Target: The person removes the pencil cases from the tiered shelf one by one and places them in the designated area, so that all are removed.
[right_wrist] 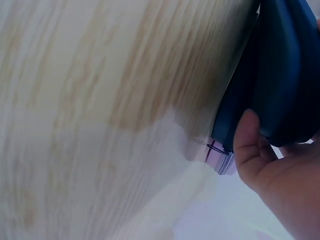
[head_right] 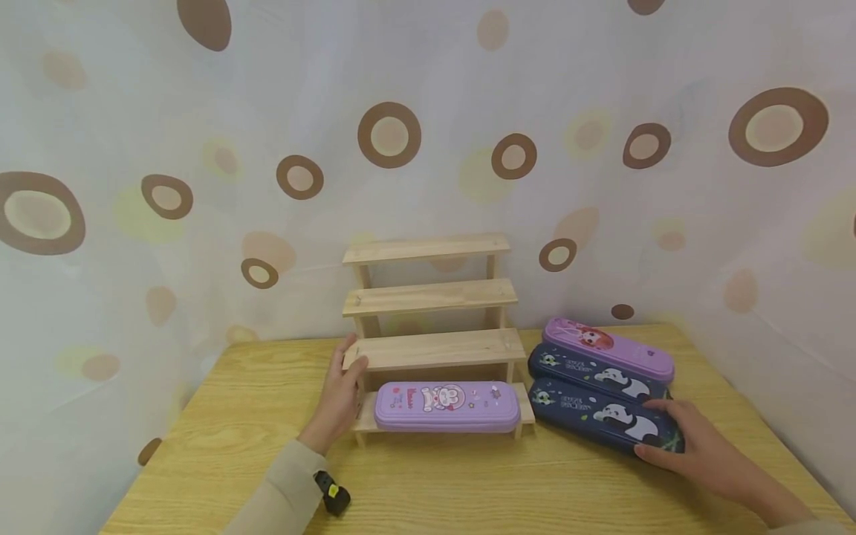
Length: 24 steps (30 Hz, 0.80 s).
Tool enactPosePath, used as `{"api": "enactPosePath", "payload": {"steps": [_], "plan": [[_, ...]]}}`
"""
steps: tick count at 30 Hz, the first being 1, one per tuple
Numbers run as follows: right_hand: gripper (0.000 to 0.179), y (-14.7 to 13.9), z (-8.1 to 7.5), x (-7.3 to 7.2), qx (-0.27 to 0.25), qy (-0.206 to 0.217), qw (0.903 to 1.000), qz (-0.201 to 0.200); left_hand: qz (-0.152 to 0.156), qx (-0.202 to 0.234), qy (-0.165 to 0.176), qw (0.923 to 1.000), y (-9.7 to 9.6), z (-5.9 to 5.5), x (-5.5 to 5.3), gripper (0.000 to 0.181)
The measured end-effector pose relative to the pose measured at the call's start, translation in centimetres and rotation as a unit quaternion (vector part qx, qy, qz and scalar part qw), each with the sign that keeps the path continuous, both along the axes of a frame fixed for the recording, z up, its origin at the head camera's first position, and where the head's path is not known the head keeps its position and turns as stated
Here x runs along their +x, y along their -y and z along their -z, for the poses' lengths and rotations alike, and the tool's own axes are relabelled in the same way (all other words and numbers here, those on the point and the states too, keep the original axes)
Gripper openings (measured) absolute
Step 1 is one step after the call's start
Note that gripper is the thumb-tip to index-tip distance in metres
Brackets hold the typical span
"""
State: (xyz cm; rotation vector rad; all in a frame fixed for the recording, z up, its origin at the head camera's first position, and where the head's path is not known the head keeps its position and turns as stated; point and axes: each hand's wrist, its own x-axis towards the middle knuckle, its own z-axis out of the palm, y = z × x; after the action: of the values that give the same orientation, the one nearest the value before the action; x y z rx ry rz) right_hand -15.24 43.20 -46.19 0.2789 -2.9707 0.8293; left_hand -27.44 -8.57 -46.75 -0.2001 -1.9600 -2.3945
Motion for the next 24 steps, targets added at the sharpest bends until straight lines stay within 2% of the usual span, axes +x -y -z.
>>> {"api": "enactPosePath", "payload": {"steps": [17, 24], "plan": [[0.074, -0.58, 0.58, -0.53, 0.040, 0.011, 0.9991, 0.012, -0.001, -0.003, -0.003, 1.0000, 0.03, 0.06, 0.02, 0.055], [0.069, -0.84, 0.83, -0.73, 0.056, -0.038, 0.9976, 0.012, -0.004, -0.014, -0.002, 0.9999, 0.06, 0.24, -0.04, 0.056]]}}
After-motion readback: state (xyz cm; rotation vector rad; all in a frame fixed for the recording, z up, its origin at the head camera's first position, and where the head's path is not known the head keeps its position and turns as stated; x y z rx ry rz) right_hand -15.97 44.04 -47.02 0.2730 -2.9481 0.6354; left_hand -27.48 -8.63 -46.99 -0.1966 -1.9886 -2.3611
